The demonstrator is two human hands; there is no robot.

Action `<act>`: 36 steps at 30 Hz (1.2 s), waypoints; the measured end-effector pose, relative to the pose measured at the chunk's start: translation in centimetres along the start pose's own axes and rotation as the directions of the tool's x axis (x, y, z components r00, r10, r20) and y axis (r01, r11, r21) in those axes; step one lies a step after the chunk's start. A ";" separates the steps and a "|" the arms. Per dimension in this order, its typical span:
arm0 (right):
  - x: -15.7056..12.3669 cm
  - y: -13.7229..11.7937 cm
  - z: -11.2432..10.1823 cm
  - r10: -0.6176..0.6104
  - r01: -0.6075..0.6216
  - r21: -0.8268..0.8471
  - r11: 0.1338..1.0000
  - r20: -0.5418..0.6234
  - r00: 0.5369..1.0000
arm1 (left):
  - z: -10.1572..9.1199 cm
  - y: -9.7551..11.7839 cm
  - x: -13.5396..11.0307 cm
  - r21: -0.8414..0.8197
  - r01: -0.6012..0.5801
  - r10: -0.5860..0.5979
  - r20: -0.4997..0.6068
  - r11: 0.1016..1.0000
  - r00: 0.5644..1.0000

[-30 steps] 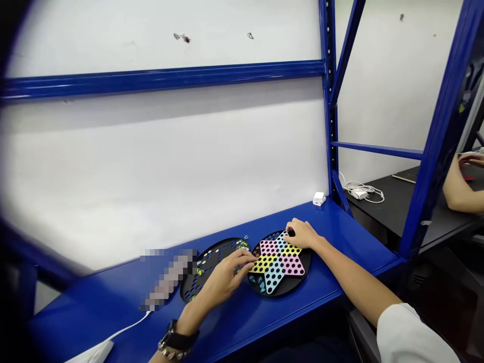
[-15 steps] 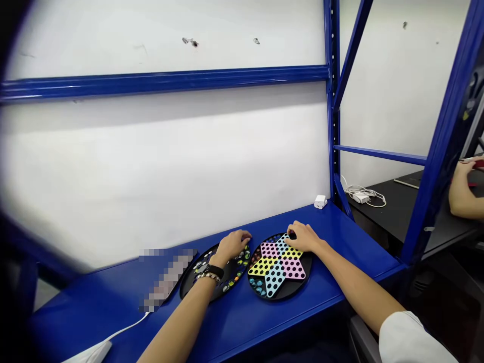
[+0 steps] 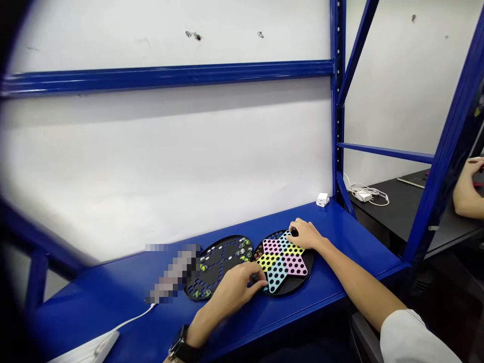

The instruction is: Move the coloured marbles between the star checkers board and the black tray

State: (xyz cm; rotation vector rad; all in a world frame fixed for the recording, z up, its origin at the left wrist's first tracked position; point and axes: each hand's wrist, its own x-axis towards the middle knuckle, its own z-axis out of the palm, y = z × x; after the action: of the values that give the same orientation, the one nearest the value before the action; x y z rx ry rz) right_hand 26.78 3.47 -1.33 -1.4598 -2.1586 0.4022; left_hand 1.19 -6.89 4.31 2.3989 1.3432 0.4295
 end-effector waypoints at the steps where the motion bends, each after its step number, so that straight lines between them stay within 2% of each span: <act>1: 0.0 0.0 0.0 0.002 -0.002 0.002 1.000 0.002 1.000 | 0.4 0.1 -0.5 0.026 0.022 -0.022 0.004 0.999 1.000; 4: -0.1 -0.2 -0.1 0.002 -0.002 0.000 1.000 0.004 1.000 | 1.3 -0.1 -1.6 0.058 0.056 -0.055 -0.017 0.997 0.998; 10: 0.1 0.0 0.2 0.045 -0.051 -0.116 0.992 -0.046 0.998 | 1.6 0.4 -2.8 0.055 0.008 -0.007 -0.016 0.998 1.000; 17: -0.1 -0.3 -0.1 0.050 -0.076 -0.155 0.985 -0.166 0.985 | 0.7 0.1 -1.6 0.123 0.031 -0.036 0.031 0.992 0.999; 19: -0.1 -0.5 -0.2 0.020 -0.041 -0.137 0.990 -0.156 0.988 | 0.6 0.0 -0.8 0.159 0.034 -0.039 0.026 0.987 0.999; 22: -0.2 -0.8 -0.3 -0.026 0.017 -0.108 0.994 -0.077 0.997 | 0.8 -0.5 0.1 0.205 0.040 -0.040 -0.009 0.978 0.999; 26: -0.2 -1.1 -0.5 0.015 -0.021 -0.130 0.991 -0.050 0.999 | 0.8 -2.0 0.5 0.189 0.085 -0.064 -0.117 0.978 0.991; 29: -0.1 -1.3 -0.5 0.067 -0.081 -0.169 0.982 -0.086 0.994 | -0.1 -3.6 0.3 0.143 0.178 -0.132 -0.282 0.974 0.950; 33: 0.0 -1.1 -0.4 0.100 -0.125 -0.174 0.977 -0.141 0.985 | -1.8 -6.0 -0.6 0.055 0.335 -0.259 -0.521 0.941 0.813; 35: 0.0 -1.0 -0.4 0.099 -0.126 -0.164 0.978 -0.161 0.982 | -2.6 -7.3 -1.1 0.018 0.391 -0.309 -0.581 0.920 0.753; 36: 0.0 -0.9 -0.3 0.091 -0.119 -0.157 0.980 -0.171 0.981 | -2.9 -7.9 -1.3 0.009 0.410 -0.326 -0.589 0.912 0.739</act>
State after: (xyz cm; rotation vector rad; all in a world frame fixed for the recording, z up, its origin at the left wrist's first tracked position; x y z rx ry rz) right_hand 26.29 3.09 -0.61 -1.6433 -2.0310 0.1340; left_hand -6.68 -3.74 3.22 2.0853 2.1258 1.0388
